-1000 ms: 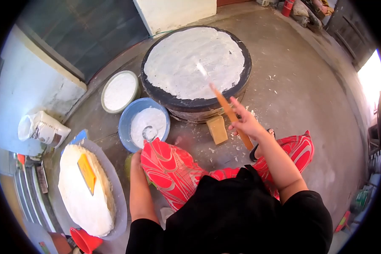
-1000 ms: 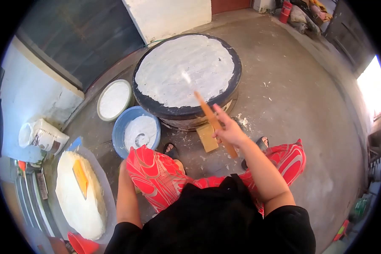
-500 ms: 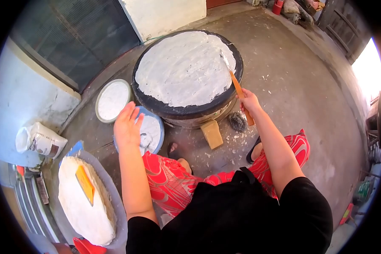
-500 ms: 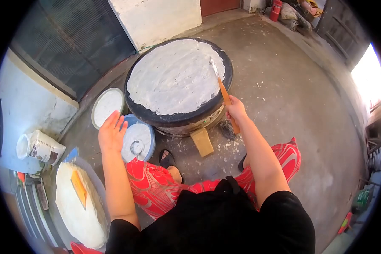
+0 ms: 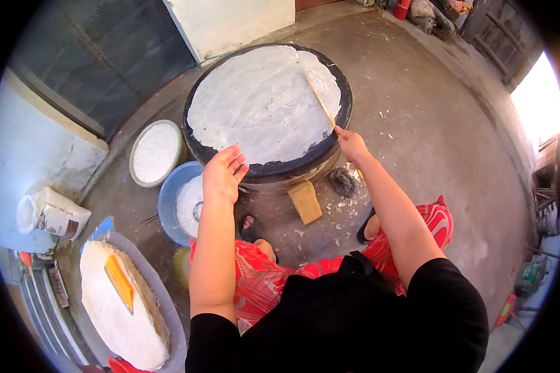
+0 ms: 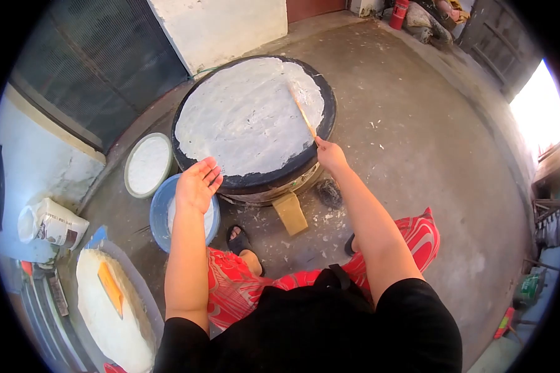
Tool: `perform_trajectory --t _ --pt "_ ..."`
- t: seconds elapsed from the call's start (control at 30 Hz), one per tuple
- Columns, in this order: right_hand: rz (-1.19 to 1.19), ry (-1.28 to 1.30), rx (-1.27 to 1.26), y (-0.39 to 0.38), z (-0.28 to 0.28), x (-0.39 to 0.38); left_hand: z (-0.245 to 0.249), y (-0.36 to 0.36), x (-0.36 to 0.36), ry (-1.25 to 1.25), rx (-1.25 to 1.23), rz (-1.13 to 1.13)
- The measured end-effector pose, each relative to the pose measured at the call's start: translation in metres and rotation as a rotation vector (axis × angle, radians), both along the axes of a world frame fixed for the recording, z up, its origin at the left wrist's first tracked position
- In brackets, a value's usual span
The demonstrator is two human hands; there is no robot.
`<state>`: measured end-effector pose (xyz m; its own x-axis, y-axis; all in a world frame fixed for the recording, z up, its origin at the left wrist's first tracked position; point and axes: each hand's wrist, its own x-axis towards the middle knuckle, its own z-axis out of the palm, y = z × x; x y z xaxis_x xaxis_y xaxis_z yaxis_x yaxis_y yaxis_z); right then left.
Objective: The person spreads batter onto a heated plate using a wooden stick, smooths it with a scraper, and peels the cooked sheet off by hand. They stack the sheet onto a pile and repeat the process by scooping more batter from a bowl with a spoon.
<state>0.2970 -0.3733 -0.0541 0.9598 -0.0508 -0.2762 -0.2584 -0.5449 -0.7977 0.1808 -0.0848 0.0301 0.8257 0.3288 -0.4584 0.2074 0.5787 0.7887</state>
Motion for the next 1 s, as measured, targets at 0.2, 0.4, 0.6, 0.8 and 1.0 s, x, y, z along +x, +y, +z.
perform_trajectory --t 0.2,0.4,0.6,0.8,1.0 --pt "-0.073 -0.129 0.039 -0.026 -0.026 -0.01 0.009 -0.001 -0.004 -0.051 -0.009 -0.056" --pt "0.133 0.362 0.572 -0.022 0.022 -0.064 0.013 0.002 -0.005 -0.075 -0.05 -0.076" --pt "0.163 0.218 0.74 0.018 0.085 -0.093 0.014 0.003 -0.004 -0.085 -0.084 -0.044" --pt "0.237 0.253 0.682 0.024 0.05 -0.07 0.011 0.003 -0.005 -0.088 -0.103 -0.022" --pt "0.177 0.261 0.611 0.056 0.041 -0.017 0.016 -0.004 -0.003 -0.075 -0.093 -0.035"
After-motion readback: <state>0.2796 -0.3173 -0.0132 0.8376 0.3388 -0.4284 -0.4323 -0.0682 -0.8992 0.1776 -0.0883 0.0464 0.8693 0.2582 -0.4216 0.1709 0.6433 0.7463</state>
